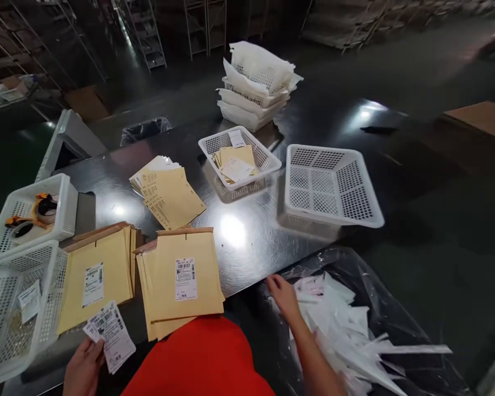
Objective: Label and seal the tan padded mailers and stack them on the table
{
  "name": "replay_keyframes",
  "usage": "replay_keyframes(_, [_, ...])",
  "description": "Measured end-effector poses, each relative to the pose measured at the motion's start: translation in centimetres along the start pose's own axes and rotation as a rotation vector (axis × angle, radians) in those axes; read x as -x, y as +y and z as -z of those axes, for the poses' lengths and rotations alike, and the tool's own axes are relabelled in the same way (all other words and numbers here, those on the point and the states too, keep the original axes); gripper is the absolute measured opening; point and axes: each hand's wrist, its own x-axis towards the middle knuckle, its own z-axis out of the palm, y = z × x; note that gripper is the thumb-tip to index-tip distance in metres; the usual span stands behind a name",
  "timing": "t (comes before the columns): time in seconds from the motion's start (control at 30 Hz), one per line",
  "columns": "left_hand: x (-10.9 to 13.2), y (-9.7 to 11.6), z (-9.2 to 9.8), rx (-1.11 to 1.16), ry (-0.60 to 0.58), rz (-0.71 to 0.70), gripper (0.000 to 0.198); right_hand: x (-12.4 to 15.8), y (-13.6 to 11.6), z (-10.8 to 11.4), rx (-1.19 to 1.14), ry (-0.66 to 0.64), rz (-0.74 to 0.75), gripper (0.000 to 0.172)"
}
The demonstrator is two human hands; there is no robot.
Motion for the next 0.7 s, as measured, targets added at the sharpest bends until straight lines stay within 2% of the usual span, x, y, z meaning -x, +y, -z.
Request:
replay_keyframes(0.03, [-0.7, -0.1, -0.4, 0.027, -0.053, 0.019, 0.031, -0.2, -2.3, -2.3, -0.229, -0.075, -0.077, 0.04])
replay_keyframes(0.13, [-2.3, -0.1, -2.8, 0.094, -0.235, 0.063, 0.022, -0.5, -8.0, -8.9, -0.347, -0.157, -0.129, 0.053])
replay_keyframes(0.2, [-3.2, -0.2, -5.2, 0.075, -0.341, 0.002, 0.019, -0.4, -10.3, -12.1, -0.378, -0.222, -0.134, 0.05])
replay_keyframes(0.27, [-4.1, -0.3, -7.6, 0.028, -0.407, -0.064, 0.019, 0.0, -11.5, -13.9, -0.422, -0.318, -0.114, 0.045])
replay_keyframes(0.4, [-5.5, -1.4, -10.7, 0.039, -0.449, -0.026, 0.023, 1.7, -12.5, -15.4, -0.442, -0.456, -0.033, 0.053])
replay_keyframes(0.53, [-6.2, -2.6, -11.7, 0.174, -0.484, 0.021, 0.027, 2.5, -13.5, -16.3, -0.368, -0.507, 0.004, 0.059])
replay_keyframes(0.6, [-6.5, -2.9, -11.9, 0.23, -0.504, 0.038, 0.031, 2.3, -14.0, -16.6, -0.346, -0.562, -0.041, 0.057])
replay_keyframes(0.7, [-6.6, -3.2, -12.0, 0.274, -0.543, 0.062, 0.038, 1.9, -14.7, -16.5, -0.387, -0.748, -0.18, 0.052])
